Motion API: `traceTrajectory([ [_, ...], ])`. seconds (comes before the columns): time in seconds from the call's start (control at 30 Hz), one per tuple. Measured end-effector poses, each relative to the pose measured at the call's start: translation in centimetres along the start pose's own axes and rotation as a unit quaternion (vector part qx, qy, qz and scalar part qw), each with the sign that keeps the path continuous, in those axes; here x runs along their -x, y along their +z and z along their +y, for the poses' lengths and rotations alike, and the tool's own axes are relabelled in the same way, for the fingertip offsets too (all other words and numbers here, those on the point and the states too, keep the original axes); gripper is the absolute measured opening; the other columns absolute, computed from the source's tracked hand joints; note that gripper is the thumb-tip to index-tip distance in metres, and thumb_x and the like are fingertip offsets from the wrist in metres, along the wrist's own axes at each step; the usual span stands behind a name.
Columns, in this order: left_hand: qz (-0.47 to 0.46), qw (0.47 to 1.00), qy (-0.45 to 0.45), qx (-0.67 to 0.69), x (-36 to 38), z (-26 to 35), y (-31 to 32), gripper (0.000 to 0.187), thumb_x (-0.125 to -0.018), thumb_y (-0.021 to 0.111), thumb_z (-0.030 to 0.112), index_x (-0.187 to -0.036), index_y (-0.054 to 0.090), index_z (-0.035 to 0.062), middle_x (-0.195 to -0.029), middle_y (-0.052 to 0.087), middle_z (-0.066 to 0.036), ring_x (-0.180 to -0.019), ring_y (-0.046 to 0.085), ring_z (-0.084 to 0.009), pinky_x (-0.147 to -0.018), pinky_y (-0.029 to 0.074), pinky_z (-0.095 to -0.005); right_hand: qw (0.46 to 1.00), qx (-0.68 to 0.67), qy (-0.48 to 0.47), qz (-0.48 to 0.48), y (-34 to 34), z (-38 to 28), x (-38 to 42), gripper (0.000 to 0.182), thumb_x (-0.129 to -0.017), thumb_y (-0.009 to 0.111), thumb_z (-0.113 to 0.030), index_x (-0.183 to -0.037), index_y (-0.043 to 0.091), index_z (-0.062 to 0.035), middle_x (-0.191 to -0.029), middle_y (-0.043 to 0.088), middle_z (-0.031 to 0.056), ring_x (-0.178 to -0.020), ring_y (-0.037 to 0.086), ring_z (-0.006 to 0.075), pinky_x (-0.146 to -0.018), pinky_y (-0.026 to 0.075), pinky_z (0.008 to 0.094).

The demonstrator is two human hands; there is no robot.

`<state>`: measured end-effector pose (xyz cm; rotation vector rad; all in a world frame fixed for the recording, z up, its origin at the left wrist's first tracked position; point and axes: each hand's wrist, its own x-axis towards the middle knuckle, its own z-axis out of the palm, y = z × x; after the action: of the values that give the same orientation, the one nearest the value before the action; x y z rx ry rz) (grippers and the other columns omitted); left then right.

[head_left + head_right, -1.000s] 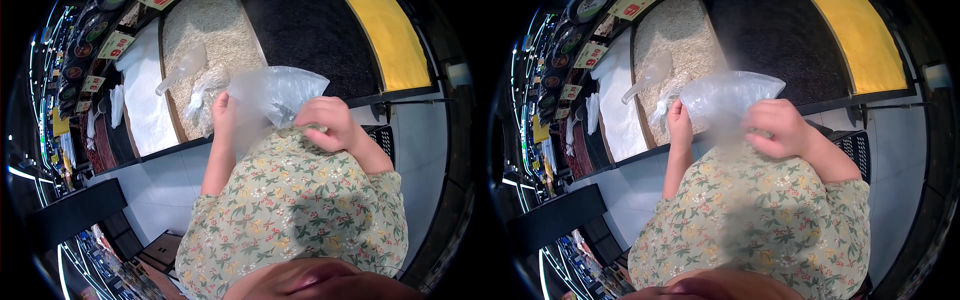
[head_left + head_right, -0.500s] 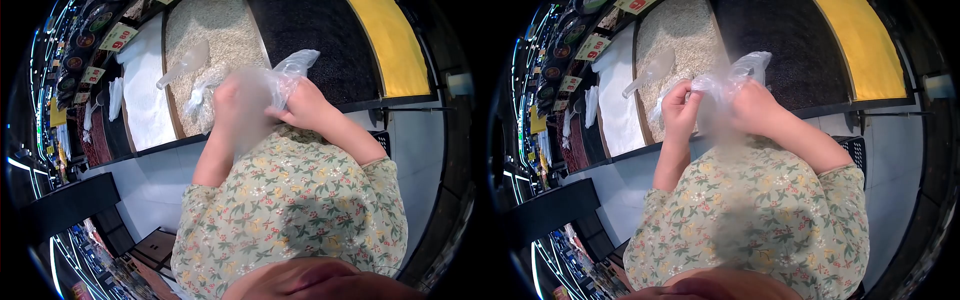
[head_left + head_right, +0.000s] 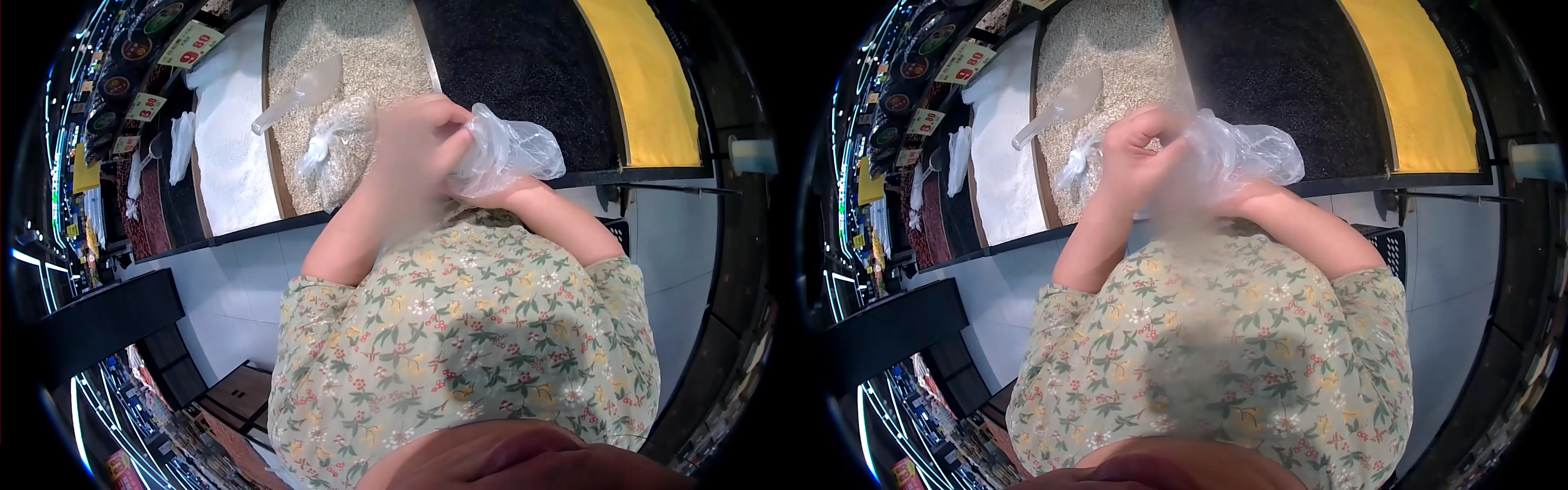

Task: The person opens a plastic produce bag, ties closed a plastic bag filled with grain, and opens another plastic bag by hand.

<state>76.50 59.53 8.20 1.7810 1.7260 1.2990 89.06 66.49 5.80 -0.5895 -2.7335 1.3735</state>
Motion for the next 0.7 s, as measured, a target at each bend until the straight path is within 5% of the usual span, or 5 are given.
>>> traceTrajectory([
  [0.13, -0.020, 0.980, -0.168, 0.104, 0.6, -0.5, -1.3, 0.009, -0.078, 0.059, 0.000, -0.086, 0.061, -0.0023, -0.080, 0.061, -0.003, -0.072, 0.056, -0.0088, -0.064, 0.045, -0.0214, 0.959, -0.210, -0.133, 0.139, 1.9, 2.6, -1.4, 0.037, -0.083, 0.059, -0.028, -0.112, 0.054, -0.0069, -0.108, 0.057, 0.0099, -0.099, 0.055, 0.0217, -0.085, 0.044, 0.0344],
  [0.2, 0.092, 0.977, -0.165, 0.097, 1.7, -2.5, -2.2, 0.022, -0.080, 0.060, 0.003, -0.102, 0.060, -0.0019, -0.090, 0.061, -0.005, -0.081, 0.056, -0.0098, -0.072, 0.045, -0.0228, 0.944, -0.320, 0.025, 0.078, 1.8, 4.3, -1.9, 0.034, -0.084, 0.058, -0.033, -0.102, 0.060, -0.0045, -0.097, 0.062, 0.0063, -0.093, 0.057, 0.0175, -0.085, 0.044, 0.0326],
  [0.47, -0.036, 0.978, -0.190, -0.082, 11.2, -8.5, -8.2, 0.052, -0.072, 0.071, 0.018, -0.118, 0.054, 0.0010, -0.113, 0.056, -0.010, -0.100, 0.054, -0.0190, -0.084, 0.043, -0.0320, 0.908, -0.379, 0.143, 0.109, 1.3, 0.1, -4.0, 0.030, -0.089, 0.054, -0.027, -0.096, 0.065, -0.0008, -0.096, 0.064, 0.0082, -0.095, 0.058, 0.0169, -0.085, 0.045, 0.0302],
  [0.53, -0.028, 0.973, -0.203, -0.105, 12.1, -8.3, -7.3, 0.054, -0.069, 0.072, 0.022, -0.116, 0.055, 0.0010, -0.110, 0.060, -0.012, -0.097, 0.057, -0.0212, -0.081, 0.045, -0.0321, 0.899, -0.423, 0.071, 0.089, 1.8, 2.6, -5.1, 0.047, -0.079, 0.064, -0.043, -0.101, 0.064, -0.0012, -0.092, 0.065, 0.0055, -0.080, 0.058, 0.0119, -0.070, 0.046, 0.0257],
  [0.7, -0.046, 0.947, -0.287, -0.136, 12.5, -7.0, -7.5, 0.033, -0.079, 0.063, 0.021, -0.105, 0.062, 0.0006, -0.085, 0.065, -0.016, -0.077, 0.063, -0.0216, -0.070, 0.047, -0.0297, 0.867, -0.493, 0.040, 0.066, 0.6, 1.3, -5.4, 0.035, -0.082, 0.064, -0.036, -0.097, 0.065, -0.0039, -0.088, 0.064, 0.0022, -0.077, 0.057, 0.0087, -0.066, 0.045, 0.0231],
])
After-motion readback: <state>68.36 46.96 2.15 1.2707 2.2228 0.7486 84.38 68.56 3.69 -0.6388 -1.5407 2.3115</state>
